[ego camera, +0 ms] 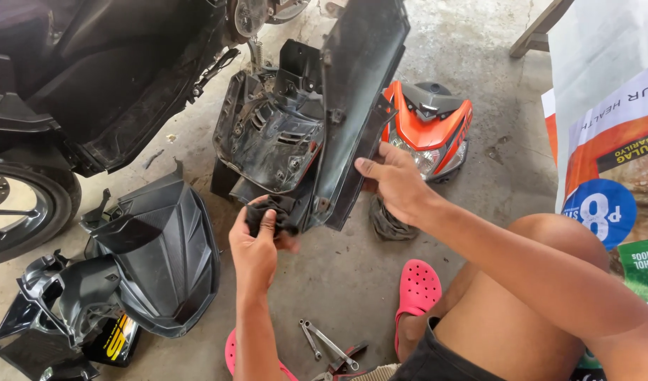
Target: Cleaning disassembled motorcycle fairings with a cloth during maintenance
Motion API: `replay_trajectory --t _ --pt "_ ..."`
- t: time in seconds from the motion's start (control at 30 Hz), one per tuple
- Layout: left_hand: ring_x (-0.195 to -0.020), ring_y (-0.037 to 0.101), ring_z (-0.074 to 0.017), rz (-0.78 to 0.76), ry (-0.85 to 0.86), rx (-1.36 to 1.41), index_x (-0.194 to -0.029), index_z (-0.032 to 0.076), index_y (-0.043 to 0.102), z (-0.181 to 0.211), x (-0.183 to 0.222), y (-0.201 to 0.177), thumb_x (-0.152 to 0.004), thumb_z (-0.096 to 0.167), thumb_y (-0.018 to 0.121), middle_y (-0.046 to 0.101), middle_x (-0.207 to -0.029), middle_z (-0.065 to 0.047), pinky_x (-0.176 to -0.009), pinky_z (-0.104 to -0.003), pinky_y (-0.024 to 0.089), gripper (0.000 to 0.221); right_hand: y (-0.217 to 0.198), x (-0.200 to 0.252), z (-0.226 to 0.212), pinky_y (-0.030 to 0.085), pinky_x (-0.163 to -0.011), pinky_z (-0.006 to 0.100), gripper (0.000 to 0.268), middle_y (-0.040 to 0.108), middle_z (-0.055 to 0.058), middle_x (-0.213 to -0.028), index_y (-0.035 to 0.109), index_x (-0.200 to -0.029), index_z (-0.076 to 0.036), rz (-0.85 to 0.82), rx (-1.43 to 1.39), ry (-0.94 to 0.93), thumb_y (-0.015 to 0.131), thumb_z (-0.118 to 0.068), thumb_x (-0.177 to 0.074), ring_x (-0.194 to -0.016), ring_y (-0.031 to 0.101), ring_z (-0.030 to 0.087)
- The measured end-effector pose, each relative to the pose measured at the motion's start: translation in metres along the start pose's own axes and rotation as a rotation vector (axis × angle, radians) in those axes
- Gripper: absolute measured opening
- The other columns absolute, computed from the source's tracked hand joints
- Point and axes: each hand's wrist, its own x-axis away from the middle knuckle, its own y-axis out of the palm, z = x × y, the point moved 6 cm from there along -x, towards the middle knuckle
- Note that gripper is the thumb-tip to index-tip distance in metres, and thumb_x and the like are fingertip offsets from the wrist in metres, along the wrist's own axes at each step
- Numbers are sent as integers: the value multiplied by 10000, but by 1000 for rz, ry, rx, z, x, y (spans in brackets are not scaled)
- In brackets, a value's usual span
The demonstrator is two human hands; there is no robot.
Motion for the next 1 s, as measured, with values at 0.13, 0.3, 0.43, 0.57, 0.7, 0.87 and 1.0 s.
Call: replay_trajectory --t 0.13,0.3,0.43,0.57,0.7,0.87,1.0 --pt "-515 495 -131 62 330 -483 -683 101 647 25 10 1 -1078 294 578 578 -528 -57 -488 -306 456 445 6 14 16 642 -714 384 182 675 103 -911 684 -1140 14 -92 130 -21 652 -3 -961 -835 708 234" --pt "-1092 388 -335 -243 387 -704 -1081 141 620 33 29 41 -1063 425 456 445 -1135 -94 -1057 -452 363 328 24 47 47 653 -726 354 247 722 67 -881 708 -1152 -30 -180 141 108 700 10 -909 -825 740 184" --pt "-1222 512 -411 -190 209 -361 -1407 6 279 7 30 42 -888 248 770 373 -1361 -270 -1092 -529 408 754 25 46 51 653 -737 406 253 765 154 -914 711 -1179 2 -235 116 123 705 12 -927 -826 737 218" --pt "-936 660 -256 -270 -303 302 -1355 98 607 -10 35 43 -827 47 733 639 -1037 -125 -789 -411 590 546 33 52 40 630 -602 344 123 682 75 -771 691 -1042 -1 -315 132 173 696 32 -923 -656 666 177" --pt "-931 734 -341 -309 -274 442 -1313 94 574 14 40 57 -827 -89 689 719 -1022 -190 -676 -467 635 532 35 47 -6 528 -626 485 350 703 186 -674 677 -861 -10 -420 1064 -255 711 -346 -952 -628 662 357" --pt "-984 700 -506 -222 -441 545 -1314 91 566 -49 26 40 -850 6 708 691 -1103 -295 -714 -634 613 493 58 80 -40 546 -795 407 165 632 97 -926 647 -1034 -66 -366 1280 -1125 651 -225 -993 -917 653 297" --pt "-1080 674 -284 -262 -519 625 -1341 125 650 -90 17 33 -1010 521 545 685 -1268 -189 -964 -470 593 527 81 115 -5 354 -1178 516 557 472 300 -1487 504 -1433 69 -803 1468 -1232 432 -351 -1073 -1432 426 423"
